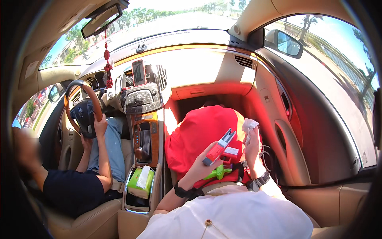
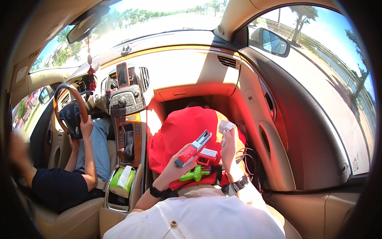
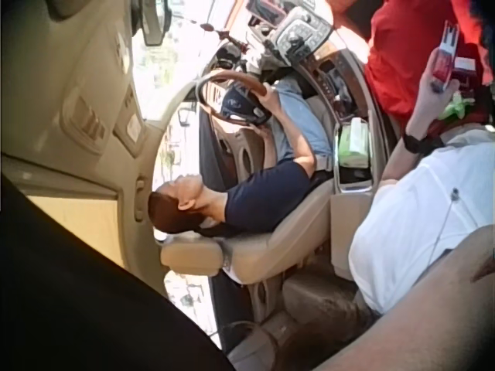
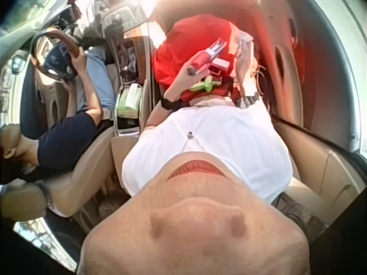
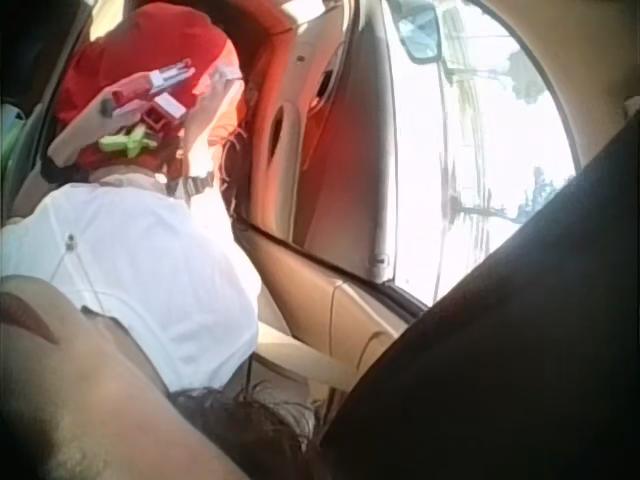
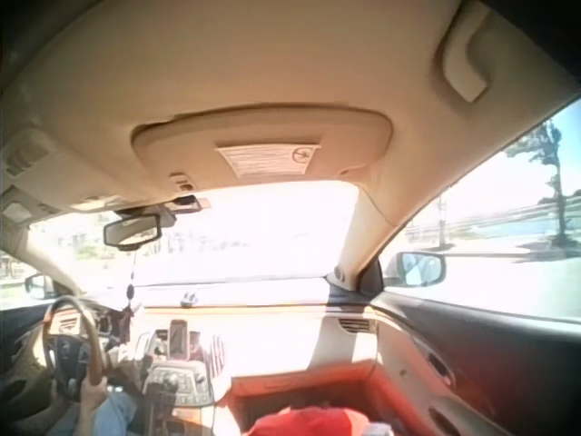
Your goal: Assembling and cleaning components of a plastic toy gun.
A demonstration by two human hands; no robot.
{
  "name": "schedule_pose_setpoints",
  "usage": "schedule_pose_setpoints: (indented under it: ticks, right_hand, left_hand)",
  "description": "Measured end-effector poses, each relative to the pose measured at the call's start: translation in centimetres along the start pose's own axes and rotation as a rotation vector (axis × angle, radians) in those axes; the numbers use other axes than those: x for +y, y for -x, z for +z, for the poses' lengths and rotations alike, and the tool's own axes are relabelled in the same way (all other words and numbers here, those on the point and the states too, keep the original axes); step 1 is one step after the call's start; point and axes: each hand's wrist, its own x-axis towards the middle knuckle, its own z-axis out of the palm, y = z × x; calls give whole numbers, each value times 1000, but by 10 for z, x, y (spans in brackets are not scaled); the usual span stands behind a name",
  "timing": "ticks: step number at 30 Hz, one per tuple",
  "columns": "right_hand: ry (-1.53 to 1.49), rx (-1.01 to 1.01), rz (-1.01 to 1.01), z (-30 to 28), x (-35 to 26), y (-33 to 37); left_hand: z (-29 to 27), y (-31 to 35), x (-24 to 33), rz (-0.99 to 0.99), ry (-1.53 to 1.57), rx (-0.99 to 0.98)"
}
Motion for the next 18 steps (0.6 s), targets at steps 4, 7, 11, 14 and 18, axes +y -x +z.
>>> schedule_pose_setpoints:
  ticks: [4, 7, 11, 14, 18]
  right_hand:
    - [247, -138, -334, 28, -21, 33]
    - [579, -480, -799, 49, -28, 49]
    - [803, -674, -954, 44, -14, 39]
    - [811, -602, -919, 31, -8, 22]
    - [881, -450, -821, 9, -2, -4]
  left_hand:
    - [2, 6, 5, -23, -420, -33]
    - [9, 9, -21, 268, -649, -13]
    - [10, 6, -18, 168, -571, -95]
    - [14, 7, -7, -62, -209, -94]
    - [10, -2, -6, -155, -61, -164]
